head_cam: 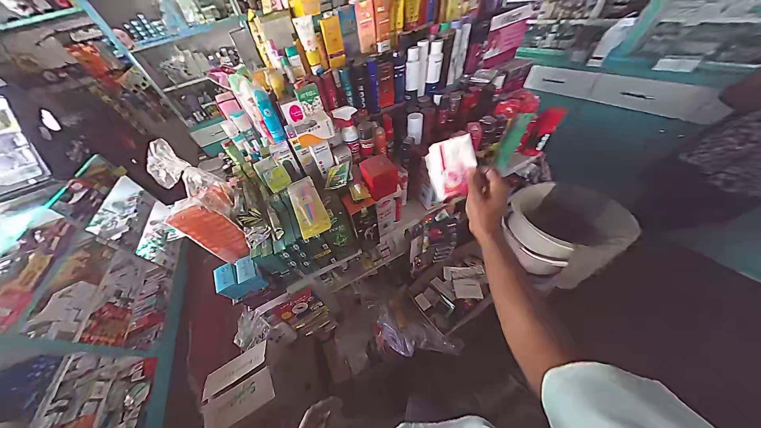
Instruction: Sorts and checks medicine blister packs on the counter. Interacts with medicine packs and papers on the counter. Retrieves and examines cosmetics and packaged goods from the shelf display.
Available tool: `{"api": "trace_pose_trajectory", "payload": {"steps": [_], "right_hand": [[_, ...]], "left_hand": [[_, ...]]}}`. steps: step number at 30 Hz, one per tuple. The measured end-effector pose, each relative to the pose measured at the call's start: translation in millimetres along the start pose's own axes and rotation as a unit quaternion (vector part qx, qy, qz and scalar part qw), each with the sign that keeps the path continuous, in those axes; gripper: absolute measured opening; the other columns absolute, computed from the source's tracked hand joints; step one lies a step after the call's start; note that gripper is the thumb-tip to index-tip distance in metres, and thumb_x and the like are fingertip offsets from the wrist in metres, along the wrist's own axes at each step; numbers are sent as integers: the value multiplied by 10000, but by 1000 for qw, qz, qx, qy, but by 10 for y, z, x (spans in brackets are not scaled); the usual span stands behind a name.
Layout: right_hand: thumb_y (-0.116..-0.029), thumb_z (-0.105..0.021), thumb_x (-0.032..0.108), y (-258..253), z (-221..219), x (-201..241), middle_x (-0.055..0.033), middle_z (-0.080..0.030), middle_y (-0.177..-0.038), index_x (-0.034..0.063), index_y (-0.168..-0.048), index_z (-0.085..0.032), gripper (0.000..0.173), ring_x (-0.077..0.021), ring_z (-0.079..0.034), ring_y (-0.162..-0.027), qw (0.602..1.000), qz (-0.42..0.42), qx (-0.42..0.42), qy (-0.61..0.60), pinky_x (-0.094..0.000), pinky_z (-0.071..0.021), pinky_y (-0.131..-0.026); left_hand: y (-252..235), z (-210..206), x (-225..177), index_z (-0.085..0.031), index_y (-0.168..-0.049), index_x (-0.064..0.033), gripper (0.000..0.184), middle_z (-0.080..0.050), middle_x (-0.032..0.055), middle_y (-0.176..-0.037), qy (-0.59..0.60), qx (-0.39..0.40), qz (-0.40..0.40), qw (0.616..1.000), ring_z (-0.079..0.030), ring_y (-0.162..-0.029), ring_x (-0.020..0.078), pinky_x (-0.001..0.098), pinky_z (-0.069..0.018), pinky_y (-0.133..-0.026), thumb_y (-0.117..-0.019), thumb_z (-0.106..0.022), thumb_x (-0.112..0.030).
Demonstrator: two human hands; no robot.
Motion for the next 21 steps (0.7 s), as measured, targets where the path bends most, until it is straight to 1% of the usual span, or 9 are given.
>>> {"api": "trace_pose_trajectory", "payload": {"steps": [1,3,7,8,10,13,15,18,21], "right_hand": [[-1047,-572,281,412,146,100,-94,-675,-958,34,-1156,-649,281,-172,-661,-815,994,-50,25,-99,-387,-581,-734],[-1039,-566,172,1256,363,355,-25,-684,-852,67,-1031,-652,136,-115,-657,-723,945,-157,89,-272,-315,-586,-655],[-1034,-570,104,2571,778,605,-67,-718,-864,24,-1029,-651,114,-144,-708,-750,855,-305,163,-386,-332,-627,-699],[-1026,-587,91,2767,905,598,-77,-710,-866,8,-1030,-645,101,-148,-699,-756,862,-309,160,-369,-328,-618,-704],[-987,-646,80,2969,1225,550,-67,-715,-991,-9,-1120,-652,160,-116,-696,-872,924,-244,142,-256,-285,-605,-784],[-946,-719,218,2996,1773,455,-101,-694,-1154,5,-1162,-696,304,-142,-655,-1082,995,-65,70,17,-318,-552,-956],[-964,-699,288,2954,2081,448,-100,-699,-1153,17,-1140,-737,325,-114,-665,-1065,997,-51,60,23,-283,-573,-933],[-841,-796,502,2811,2489,357,-133,-633,-1348,-9,-1422,-568,807,-140,-604,-1229,990,-86,114,-18,-314,-514,-1057],[-858,-807,346,2539,3111,97,-92,-677,-1275,27,-1367,-616,631,-113,-631,-1178,994,-81,77,19,-309,-528,-1031]], "left_hand": [[-61,-136,-58,-696,-1134,-22,178,-750,25,-1059,20,26,8,999,-709,-985,120,326,-594,-906,-992,-606,-80],[-203,-486,-145,-685,-1168,-28,229,-743,65,-1059,84,93,15,992,-712,-958,168,357,-606,-862,-997,-637,-174],[-311,-1332,-267,-256,-1565,-30,1001,-528,123,-1483,266,275,21,924,-559,-1322,256,464,-522,-1054,-890,-629,-669],[-232,-1524,-300,-252,-1561,-59,923,-535,113,-1470,330,287,53,898,-553,-1327,240,472,-497,-1086,-929,-605,-631],[-36,-1891,-356,-458,-1423,-78,544,-684,79,-1262,405,258,150,864,-669,-1160,188,422,-563,-997,-1055,-449,-479],[217,-2423,-372,-459,-1384,-36,428,-693,114,-1148,388,254,236,854,-701,-1030,184,385,-602,-891,-1114,-258,-301],[370,-2742,-426,-392,-1498,-64,430,-665,106,-1250,373,303,236,845,-685,-1075,166,356,-591,-913,-1100,-303,-203],[575,-3213,-520,-340,-1558,-113,490,-633,71,-1330,357,379,241,819,-662,-1113,133,324,-571,-937,-1071,-390,-134],[707,-3755,-612,-399,-1540,-76,465,-609,91,-1392,331,446,237,797,-631,-1200,164,358,-545,-1002,-1085,-349,-154]]}}
Point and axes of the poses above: each hand's wrist, its own y-axis away from the middle knuckle, its own z-axis out of the back of the hand, x = y × z, the point moved 3 cm from there along -y, towards the middle knuckle
